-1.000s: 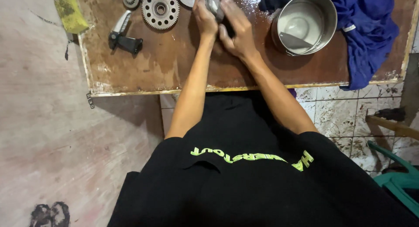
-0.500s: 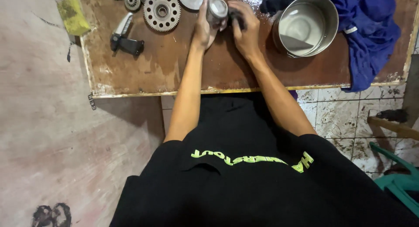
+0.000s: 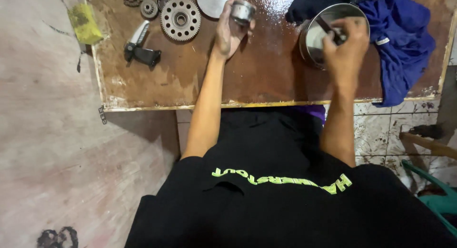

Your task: Clean a motorcycle piston using sandpaper and a liquid cleaning solution.

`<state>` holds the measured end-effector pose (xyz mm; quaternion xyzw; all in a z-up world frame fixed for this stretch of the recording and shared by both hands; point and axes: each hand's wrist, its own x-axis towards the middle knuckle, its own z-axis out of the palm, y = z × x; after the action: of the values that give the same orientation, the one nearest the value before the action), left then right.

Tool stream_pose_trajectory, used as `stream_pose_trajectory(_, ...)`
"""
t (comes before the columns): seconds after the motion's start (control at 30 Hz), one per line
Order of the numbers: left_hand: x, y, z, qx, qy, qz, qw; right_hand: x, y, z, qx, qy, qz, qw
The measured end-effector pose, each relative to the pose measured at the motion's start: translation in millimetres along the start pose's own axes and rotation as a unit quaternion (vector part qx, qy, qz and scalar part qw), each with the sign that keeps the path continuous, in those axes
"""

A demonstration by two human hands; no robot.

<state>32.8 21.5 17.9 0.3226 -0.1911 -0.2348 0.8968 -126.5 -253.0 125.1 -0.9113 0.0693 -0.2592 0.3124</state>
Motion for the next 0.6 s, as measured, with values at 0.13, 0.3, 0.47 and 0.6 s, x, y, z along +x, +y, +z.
stream_pose_trajectory(0.13,-1,12,14,-0.017,0.004,0.012,1.0,-9,48,-5,-0.161,-0.14,0.023,0.977)
stream_pose_trajectory(0.3,2,18,20,0.003,-0.024,0.022,0.999,6,46,-22,-0.025,-0.265,0.052,0.962)
stream_pose_trajectory(0.47,1,10,10,0.023,-0.015,0.0,1.0,11,16,-30,-0.051,-0.057,-0.005,0.997)
stream_pose_trajectory(0.6,2,15,12,-0.016,-0.042,-0.011,0.999,13,2,-21,0.043,-0.022,0.02,0.999)
